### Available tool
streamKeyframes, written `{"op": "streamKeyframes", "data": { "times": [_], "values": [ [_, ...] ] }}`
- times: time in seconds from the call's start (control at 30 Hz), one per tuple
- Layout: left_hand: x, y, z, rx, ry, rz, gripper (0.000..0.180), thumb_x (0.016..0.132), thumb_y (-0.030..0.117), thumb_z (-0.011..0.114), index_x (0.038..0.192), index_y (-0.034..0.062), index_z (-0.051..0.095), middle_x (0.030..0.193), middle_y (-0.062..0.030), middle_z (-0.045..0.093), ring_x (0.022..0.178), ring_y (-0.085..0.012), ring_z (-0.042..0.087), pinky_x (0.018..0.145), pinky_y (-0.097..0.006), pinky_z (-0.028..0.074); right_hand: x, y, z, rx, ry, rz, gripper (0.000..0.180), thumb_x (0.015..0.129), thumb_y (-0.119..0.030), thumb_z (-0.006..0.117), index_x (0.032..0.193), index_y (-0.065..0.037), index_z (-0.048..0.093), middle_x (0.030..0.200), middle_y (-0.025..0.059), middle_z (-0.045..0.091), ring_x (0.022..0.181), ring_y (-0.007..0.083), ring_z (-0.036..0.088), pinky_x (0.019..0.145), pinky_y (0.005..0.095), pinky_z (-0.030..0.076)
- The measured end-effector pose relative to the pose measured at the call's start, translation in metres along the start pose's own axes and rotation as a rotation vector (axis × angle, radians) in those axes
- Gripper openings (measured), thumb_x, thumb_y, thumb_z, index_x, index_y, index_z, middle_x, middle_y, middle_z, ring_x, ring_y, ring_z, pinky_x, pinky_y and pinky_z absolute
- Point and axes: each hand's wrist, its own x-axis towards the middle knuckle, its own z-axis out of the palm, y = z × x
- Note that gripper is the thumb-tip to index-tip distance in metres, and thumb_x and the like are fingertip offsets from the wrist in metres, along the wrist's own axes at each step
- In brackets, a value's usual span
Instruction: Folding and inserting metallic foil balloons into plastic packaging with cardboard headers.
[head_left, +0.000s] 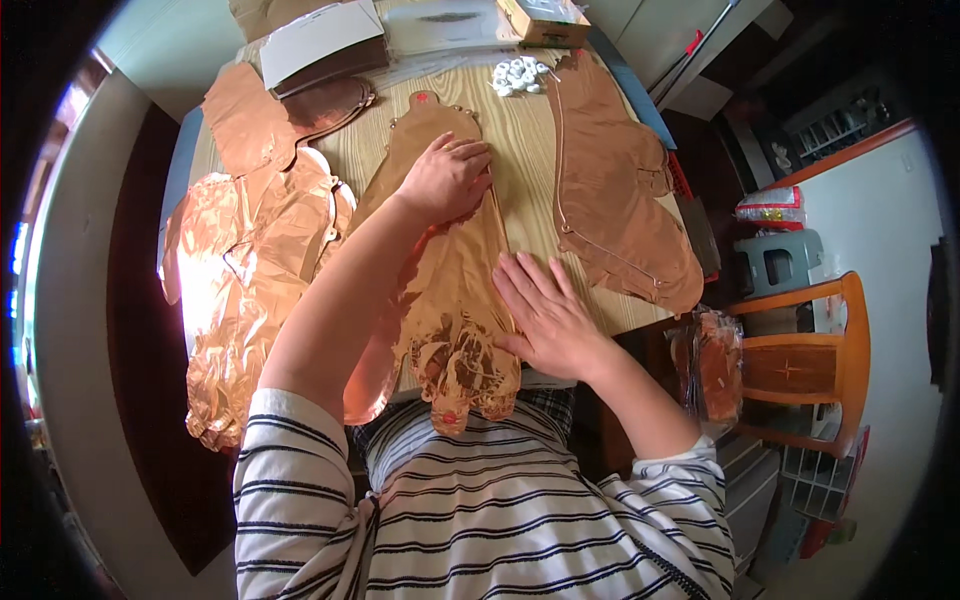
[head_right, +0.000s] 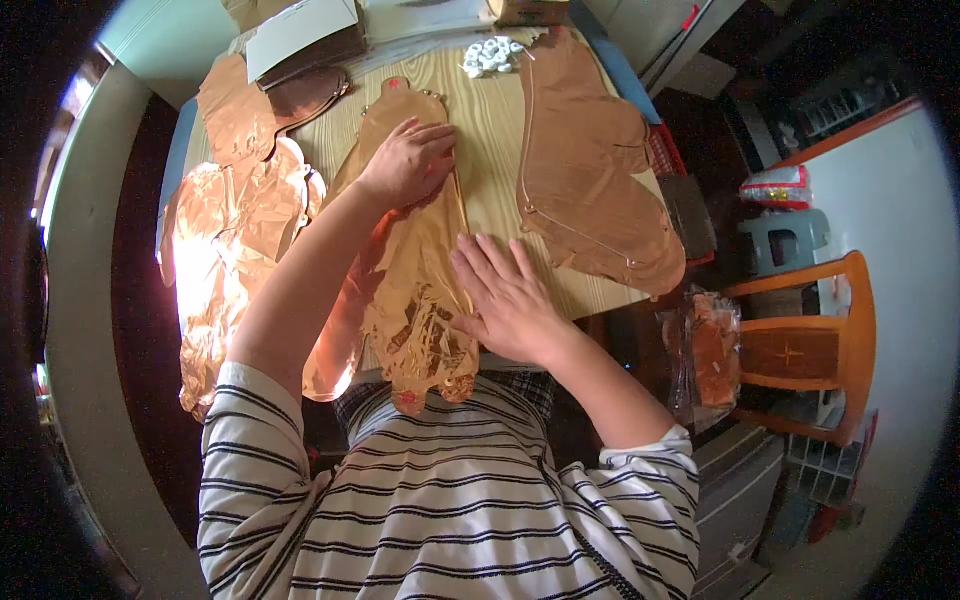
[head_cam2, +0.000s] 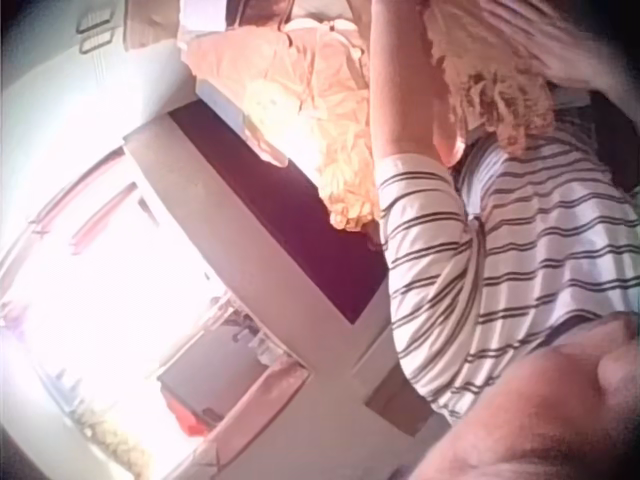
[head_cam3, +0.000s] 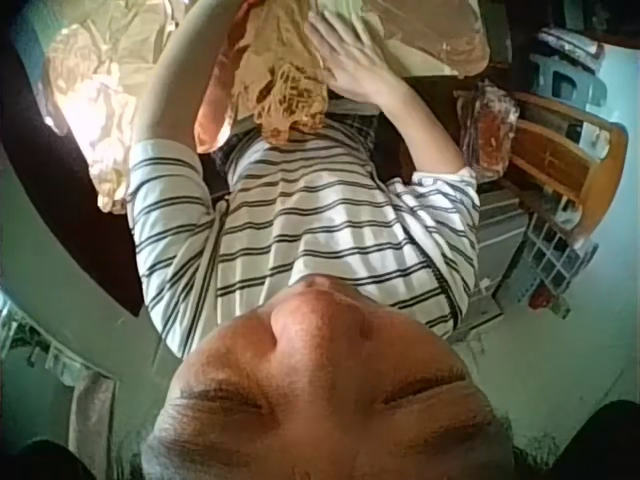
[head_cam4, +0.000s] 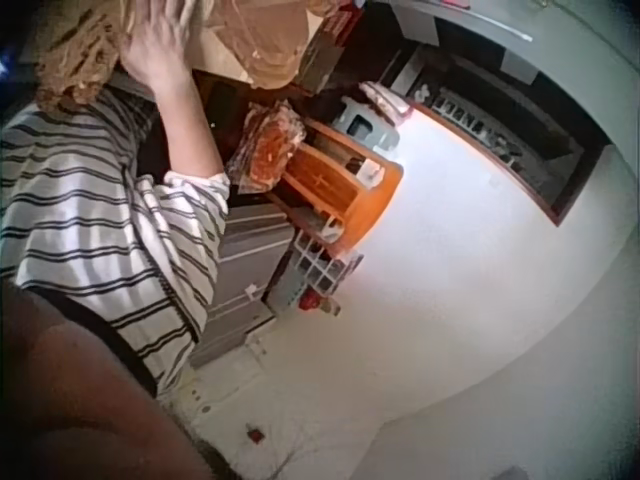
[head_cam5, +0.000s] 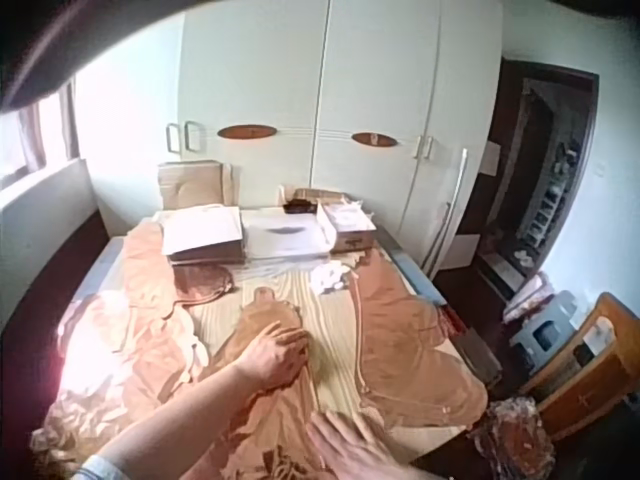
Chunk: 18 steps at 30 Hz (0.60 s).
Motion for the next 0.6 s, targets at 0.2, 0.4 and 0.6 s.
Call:
{"op": "streamKeyframes", "data": {
  "times": [0.2, 0.4, 0.6],
  "values": [
    [-0.016, 0.009, -0.023, -0.266, 0.195, -0.254, 0.047, 0.093, 0.026, 0.068, 0.135, 0.0074, 0.059, 0.139, -0.0165, 0.056, 0.129, -0.0334, 0.055, 0.112, -0.045, 0.041, -0.015, -0.008, 0.001, 0.033, 0.021, -0.03, 0.08, 0.095, -0.047, 0.06, 0.155, -0.003, 0.032, 0.163, 0.0172, 0.025, 0.153, 0.035, 0.018, 0.123, 0.0555, 0.012],
    [-0.154, 0.108, -0.153, -0.658, 0.296, -0.663, 0.017, 0.1, 0.013, 0.061, 0.098, -0.0027, 0.068, 0.085, -0.0041, 0.065, 0.082, -0.0117, 0.06, 0.075, -0.026, 0.047, -0.012, -0.007, -0.004, 0.088, 0.062, -0.032, 0.076, 0.095, -0.05, 0.059, 0.152, -0.004, 0.038, 0.16, 0.0189, 0.032, 0.149, 0.0377, 0.024, 0.121, 0.0556, 0.016],
    [-0.317, 0.198, -0.146, -0.817, 0.478, -1.403, 0.017, 0.098, 0.02, 0.063, 0.088, 0.0061, 0.064, 0.075, 0.0001, 0.062, 0.065, -0.0088, 0.055, 0.061, -0.024, 0.041, -0.009, -0.005, -0.004, 0.107, 0.143, -0.106, 0.072, 0.092, -0.051, 0.063, 0.146, -0.006, 0.047, 0.155, 0.0191, 0.039, 0.145, 0.0406, 0.03, 0.12, 0.0533, 0.021]
  ]
}}
